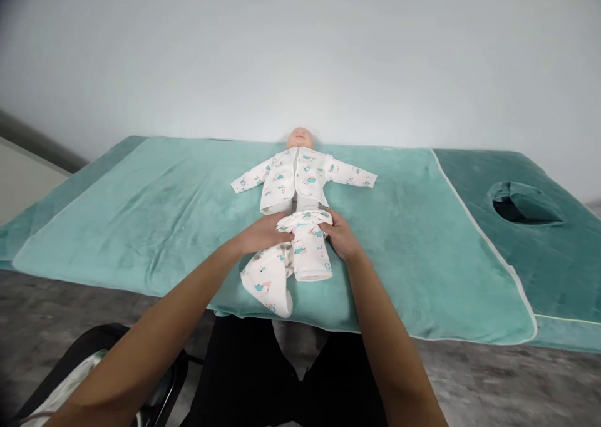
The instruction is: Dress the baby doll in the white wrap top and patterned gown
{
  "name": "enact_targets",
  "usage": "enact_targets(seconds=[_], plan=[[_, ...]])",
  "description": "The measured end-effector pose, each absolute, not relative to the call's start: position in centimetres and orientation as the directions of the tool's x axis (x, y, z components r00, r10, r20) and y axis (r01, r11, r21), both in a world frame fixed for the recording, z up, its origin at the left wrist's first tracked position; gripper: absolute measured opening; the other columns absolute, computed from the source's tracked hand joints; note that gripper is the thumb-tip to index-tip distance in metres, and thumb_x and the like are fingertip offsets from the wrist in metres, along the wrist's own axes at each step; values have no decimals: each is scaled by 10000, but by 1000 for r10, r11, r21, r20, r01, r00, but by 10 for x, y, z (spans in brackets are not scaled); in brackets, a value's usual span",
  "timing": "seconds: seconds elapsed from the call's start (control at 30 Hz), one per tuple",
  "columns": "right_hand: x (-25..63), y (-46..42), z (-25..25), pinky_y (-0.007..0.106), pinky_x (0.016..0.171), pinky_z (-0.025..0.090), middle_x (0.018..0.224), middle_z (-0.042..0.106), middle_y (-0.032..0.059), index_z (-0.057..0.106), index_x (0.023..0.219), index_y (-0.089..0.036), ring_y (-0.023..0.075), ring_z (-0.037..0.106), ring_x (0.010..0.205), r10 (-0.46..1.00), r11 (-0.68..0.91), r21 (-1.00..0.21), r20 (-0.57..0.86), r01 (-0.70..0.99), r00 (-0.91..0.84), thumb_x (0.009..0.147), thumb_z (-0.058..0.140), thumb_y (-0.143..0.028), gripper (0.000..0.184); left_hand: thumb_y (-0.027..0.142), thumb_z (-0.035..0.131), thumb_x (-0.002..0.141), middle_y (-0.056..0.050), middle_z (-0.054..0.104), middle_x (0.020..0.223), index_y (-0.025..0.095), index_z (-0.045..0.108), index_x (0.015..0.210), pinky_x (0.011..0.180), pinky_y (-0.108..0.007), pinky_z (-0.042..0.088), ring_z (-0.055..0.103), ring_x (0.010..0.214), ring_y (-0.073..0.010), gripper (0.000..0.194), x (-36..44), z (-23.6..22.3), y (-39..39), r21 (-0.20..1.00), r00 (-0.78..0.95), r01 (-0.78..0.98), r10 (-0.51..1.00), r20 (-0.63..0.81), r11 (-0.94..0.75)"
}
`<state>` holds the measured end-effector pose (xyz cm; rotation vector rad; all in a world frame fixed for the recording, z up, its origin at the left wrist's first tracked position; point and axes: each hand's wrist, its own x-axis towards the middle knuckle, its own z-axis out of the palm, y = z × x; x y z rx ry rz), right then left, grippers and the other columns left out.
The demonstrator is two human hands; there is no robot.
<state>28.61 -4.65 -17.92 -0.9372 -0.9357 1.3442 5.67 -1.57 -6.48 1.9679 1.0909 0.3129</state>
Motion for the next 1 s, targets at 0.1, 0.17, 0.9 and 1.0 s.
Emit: enact_targets(seconds=[0.1, 0.17, 0.9, 1.0], plan=[[287, -49, -171, 289, 721, 494, 898, 691, -15, 669, 992, -236, 160, 617, 780, 995, -55, -893, -12, -447, -98, 661, 857, -323, 390, 367, 669, 755, -50, 715, 1141, 214, 658, 1135, 845, -340, 485, 642, 1036, -290, 410, 52, -72, -11, 786, 628, 556, 756, -185, -269], [284, -50, -165, 293, 722, 495, 892, 693, -16, 670, 962, -236, 163, 621, 781, 991, -88, -879, -30, -468, -132, 628, 879, -300, 399, 327, 646, 770, -41, 723, 1077, 217, 661, 1065, 815, -329, 480, 646, 994, -274, 315, 55, -78, -3, 760, 580, 577, 805, -125, -298], [277, -48, -167, 283, 715, 445, 781, 599, -40, 611, 859, -242, 146, 542, 726, 969, 141, -883, 31, -447, 245, 633, 679, -178, 245, 426, 759, 734, -126, 756, 1011, 135, 743, 1045, 845, -391, 538, 704, 989, -323, 426, 35, -60, 9, 951, 609, -192, 790, -77, 241], [282, -48, -167, 306, 677, 428, 711, 573, -43, 577, 821, -243, 155, 514, 656, 978, 94, -881, -5, -464, 209, 602, 666, -183, 244, 385, 760, 744, -105, 753, 963, 137, 730, 1006, 791, -349, 540, 709, 930, -282, 362, 43, -63, 27, 938, 556, -255, 829, -56, 235]])
